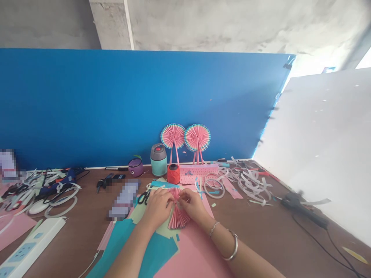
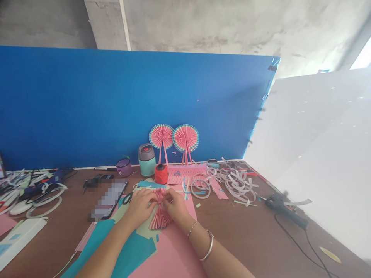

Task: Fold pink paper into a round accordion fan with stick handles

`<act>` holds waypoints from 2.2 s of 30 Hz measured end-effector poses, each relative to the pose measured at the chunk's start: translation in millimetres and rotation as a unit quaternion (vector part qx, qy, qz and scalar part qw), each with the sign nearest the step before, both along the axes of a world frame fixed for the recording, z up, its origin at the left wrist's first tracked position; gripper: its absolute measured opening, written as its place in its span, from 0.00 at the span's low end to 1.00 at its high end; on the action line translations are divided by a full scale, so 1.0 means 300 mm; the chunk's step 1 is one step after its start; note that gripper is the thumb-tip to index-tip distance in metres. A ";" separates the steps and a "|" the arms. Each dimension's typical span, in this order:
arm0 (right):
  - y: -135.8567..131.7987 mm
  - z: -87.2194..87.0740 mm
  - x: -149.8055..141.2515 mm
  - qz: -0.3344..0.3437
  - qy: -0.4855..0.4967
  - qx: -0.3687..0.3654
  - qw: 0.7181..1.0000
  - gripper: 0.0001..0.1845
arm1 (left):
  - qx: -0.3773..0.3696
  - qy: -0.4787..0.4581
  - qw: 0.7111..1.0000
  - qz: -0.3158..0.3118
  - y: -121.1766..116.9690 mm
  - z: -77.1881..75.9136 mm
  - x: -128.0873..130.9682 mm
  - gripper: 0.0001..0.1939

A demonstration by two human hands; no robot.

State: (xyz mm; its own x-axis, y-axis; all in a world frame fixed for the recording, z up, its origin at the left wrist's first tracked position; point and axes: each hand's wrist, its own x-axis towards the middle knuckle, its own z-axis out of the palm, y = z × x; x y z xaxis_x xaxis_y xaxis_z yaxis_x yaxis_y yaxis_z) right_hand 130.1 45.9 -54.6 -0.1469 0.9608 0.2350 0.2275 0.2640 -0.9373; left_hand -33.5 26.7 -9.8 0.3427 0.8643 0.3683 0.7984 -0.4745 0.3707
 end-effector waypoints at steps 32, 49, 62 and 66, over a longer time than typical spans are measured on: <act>-0.002 0.000 -0.006 0.019 0.028 -0.028 0.999 0.14 | 0.092 -0.032 0.995 -0.005 -0.011 -0.006 0.025 0.08; 0.000 -0.003 -0.007 0.021 0.034 -0.030 0.999 0.09 | 0.047 -0.004 0.998 -0.038 0.007 -0.039 0.022 0.06; 0.007 0.003 0.009 0.051 0.043 -0.096 0.993 0.05 | 0.045 -0.036 0.997 -0.044 0.002 -0.031 0.019 0.07; 0.009 0.002 0.012 0.052 0.044 -0.109 0.992 0.04 | 0.030 -0.040 0.997 -0.055 -0.003 -0.024 0.020 0.06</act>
State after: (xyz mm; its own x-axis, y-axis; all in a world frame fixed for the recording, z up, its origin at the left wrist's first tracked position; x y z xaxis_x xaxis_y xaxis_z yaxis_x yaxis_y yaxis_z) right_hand 133.8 48.6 -53.8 -0.2367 0.9708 0.0393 0.1242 0.0703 -0.9898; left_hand -27.6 25.8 -16.9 0.4018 0.7983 0.4486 0.7096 -0.5811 0.3985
